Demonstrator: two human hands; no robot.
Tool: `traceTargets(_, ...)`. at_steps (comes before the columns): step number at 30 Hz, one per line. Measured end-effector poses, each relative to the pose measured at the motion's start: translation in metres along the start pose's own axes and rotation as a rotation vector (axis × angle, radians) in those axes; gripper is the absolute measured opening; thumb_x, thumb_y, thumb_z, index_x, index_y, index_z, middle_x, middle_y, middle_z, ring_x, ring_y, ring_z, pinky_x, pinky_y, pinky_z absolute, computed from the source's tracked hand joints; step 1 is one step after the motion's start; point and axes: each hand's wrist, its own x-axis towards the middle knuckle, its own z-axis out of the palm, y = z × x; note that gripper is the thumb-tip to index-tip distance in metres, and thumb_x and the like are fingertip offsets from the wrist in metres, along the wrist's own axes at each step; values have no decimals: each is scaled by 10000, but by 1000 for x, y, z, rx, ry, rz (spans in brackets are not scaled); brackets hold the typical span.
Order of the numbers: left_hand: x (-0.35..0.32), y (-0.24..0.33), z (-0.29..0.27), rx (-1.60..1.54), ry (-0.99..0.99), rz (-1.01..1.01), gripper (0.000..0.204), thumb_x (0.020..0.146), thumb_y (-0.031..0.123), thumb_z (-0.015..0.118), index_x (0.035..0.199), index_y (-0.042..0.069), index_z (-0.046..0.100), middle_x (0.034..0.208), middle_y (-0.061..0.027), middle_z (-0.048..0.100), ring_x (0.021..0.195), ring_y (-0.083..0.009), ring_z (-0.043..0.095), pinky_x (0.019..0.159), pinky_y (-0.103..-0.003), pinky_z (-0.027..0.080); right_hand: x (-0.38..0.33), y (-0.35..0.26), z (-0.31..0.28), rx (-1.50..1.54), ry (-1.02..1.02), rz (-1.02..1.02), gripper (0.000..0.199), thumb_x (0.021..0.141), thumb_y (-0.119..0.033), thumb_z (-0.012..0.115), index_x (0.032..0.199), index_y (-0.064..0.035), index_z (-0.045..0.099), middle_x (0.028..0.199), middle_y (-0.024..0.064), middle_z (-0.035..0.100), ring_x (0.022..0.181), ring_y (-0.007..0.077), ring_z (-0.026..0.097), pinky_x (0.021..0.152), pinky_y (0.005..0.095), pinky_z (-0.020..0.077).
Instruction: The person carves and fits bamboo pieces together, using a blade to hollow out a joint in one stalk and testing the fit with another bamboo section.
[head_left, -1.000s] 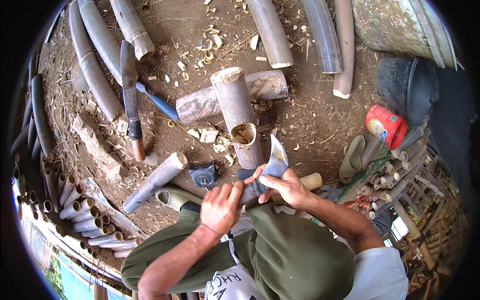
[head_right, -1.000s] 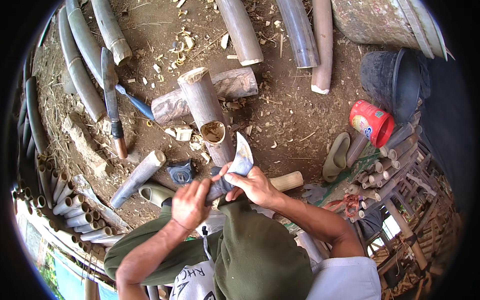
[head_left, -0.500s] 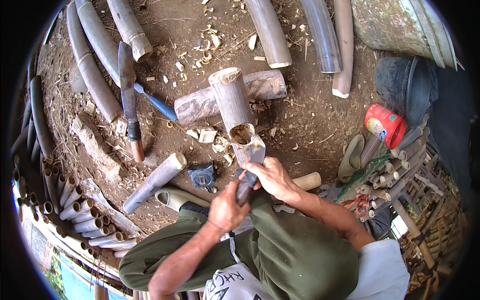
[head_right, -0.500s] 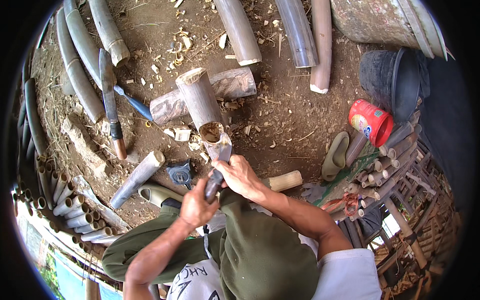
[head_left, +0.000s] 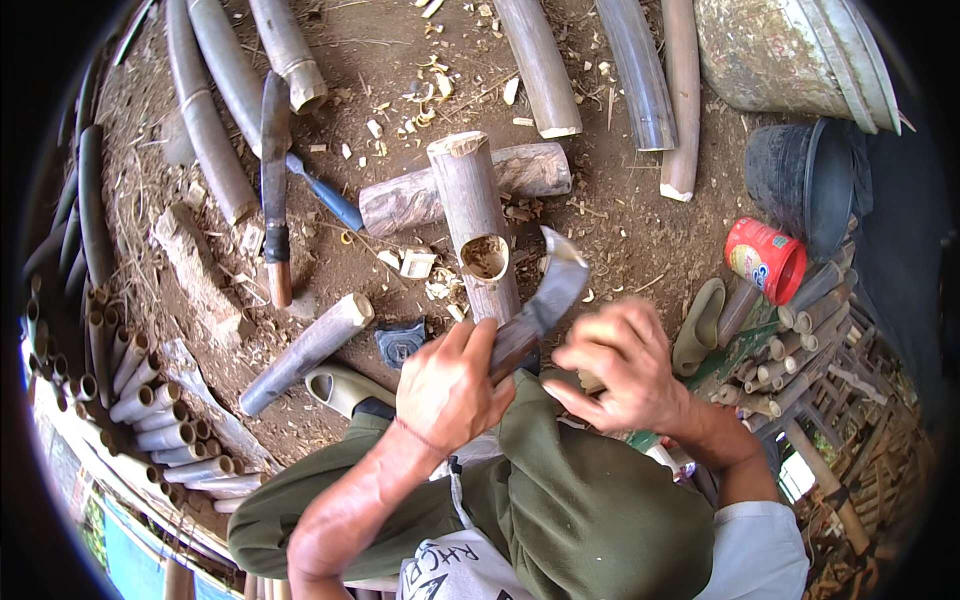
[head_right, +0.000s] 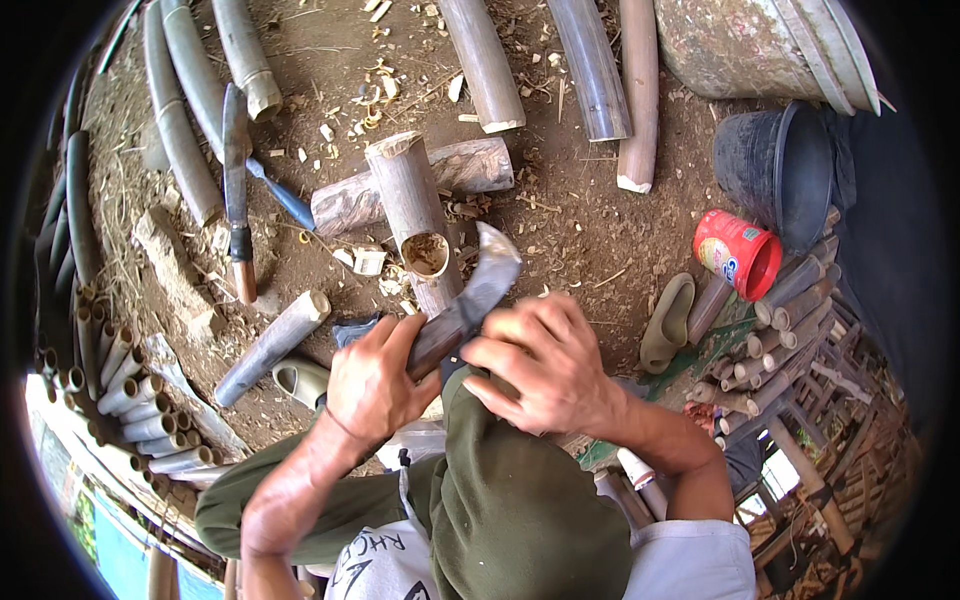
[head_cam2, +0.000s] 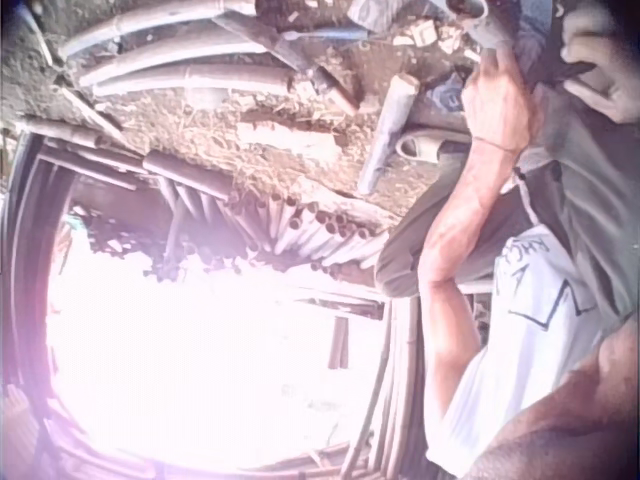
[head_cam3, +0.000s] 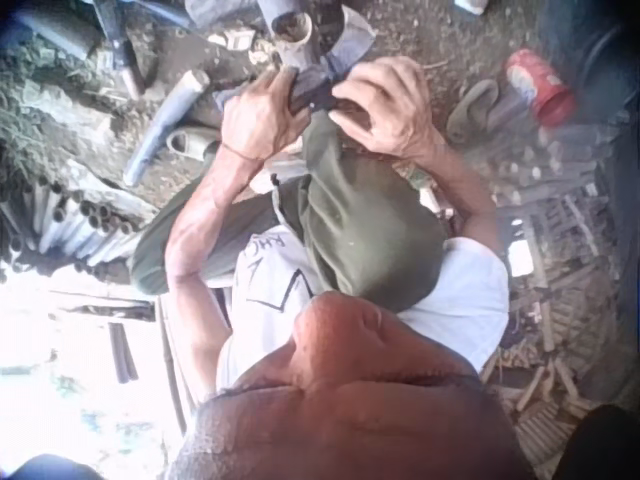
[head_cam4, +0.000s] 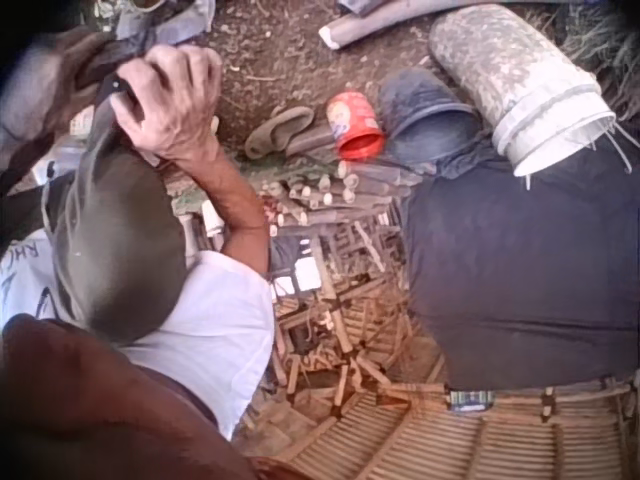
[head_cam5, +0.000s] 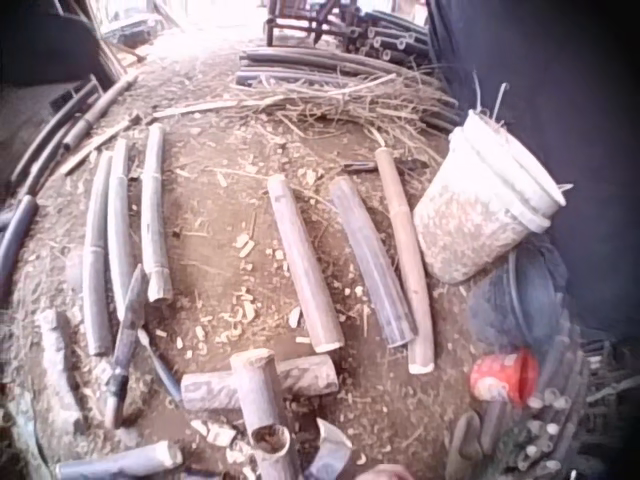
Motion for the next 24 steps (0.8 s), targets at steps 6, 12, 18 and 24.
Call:
traceTargets(6, 23, 26, -47, -923, 91, -19, 570, 868, 355, 730, 1258, -38, 594, 1101, -103, 683, 961, -215, 672, 864, -337, 530, 12, 75, 28, 509, 119, -21, 532, 688, -110, 732, 1198, -15, 615, 1028, 131, 682, 833, 237, 689, 736, 356, 576)
traceTargets(12, 38, -80, 51, -766, 383, -355, 831, 814, 508, 733, 1381, -43, 476, 1363, -229, 536, 1255, -301, 530, 1097, -434, 397, 33, 88, 60, 1187, 497, 181, 185, 788, -158, 740, 846, -31, 618, 688, 57, 658, 583, 127, 643, 550, 302, 561)
traceTargets(18, 55, -76, 112, -882, 342, -266, 869, 747, 399, 849, 1353, -78, 447, 1254, -221, 591, 1171, -287, 562, 1034, -383, 424, 41, 87, 91, 941, 495, 184, 175, 737, -151, 774, 764, -29, 652, 720, 34, 661, 643, 135, 649, 594, 301, 526)
traceTargets(24, 62, -83, 119, -872, 341, -265, 791, 752, 372, 847, 1300, -64, 480, 1188, -181, 632, 1106, -249, 593, 994, -365, 444, 37, 94, 96, 1016, 485, 153, 168, 764, -98, 740, 825, -6, 614, 758, 48, 642, 635, 134, 627, 586, 296, 527)
